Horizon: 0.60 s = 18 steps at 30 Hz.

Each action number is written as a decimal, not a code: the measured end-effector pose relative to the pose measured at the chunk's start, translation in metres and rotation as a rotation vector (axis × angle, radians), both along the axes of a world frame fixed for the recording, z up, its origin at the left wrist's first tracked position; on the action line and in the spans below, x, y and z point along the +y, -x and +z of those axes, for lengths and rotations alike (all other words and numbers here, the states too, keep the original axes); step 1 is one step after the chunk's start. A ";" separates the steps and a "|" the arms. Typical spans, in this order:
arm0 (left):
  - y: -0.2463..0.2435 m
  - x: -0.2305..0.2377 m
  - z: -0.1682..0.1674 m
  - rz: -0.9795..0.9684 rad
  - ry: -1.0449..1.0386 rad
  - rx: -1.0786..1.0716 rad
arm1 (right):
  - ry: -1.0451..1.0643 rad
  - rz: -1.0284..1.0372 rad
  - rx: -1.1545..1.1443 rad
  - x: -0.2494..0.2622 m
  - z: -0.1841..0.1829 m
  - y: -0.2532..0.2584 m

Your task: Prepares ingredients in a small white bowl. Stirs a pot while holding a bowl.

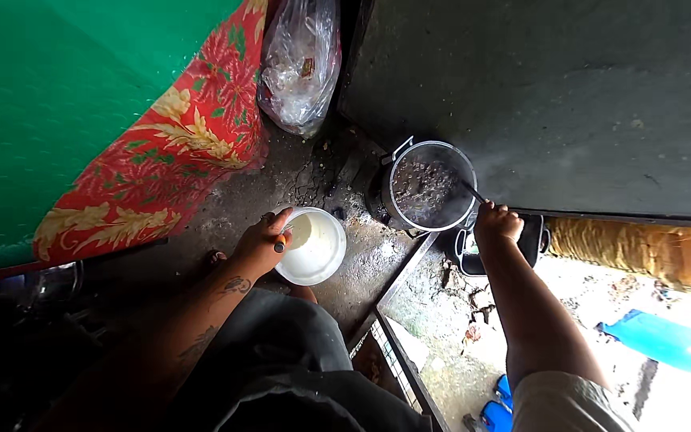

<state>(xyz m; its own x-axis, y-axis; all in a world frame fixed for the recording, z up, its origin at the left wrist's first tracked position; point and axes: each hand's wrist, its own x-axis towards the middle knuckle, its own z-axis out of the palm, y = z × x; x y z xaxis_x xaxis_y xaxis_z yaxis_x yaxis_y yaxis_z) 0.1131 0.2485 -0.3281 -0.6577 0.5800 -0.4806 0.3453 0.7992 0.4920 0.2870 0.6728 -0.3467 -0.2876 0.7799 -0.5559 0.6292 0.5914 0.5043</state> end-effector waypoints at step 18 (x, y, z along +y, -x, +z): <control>0.000 -0.001 0.009 0.018 -0.030 -0.045 | 0.518 -0.407 0.112 -0.043 -0.007 0.008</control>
<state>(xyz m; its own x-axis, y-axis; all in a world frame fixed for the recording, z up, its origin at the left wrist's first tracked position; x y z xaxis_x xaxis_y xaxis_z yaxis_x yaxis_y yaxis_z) 0.1129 0.2478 -0.3192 -0.6467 0.5826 -0.4924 0.3080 0.7900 0.5302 0.2792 0.6298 -0.3534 -0.1044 0.4788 -0.8717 0.8853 0.4441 0.1379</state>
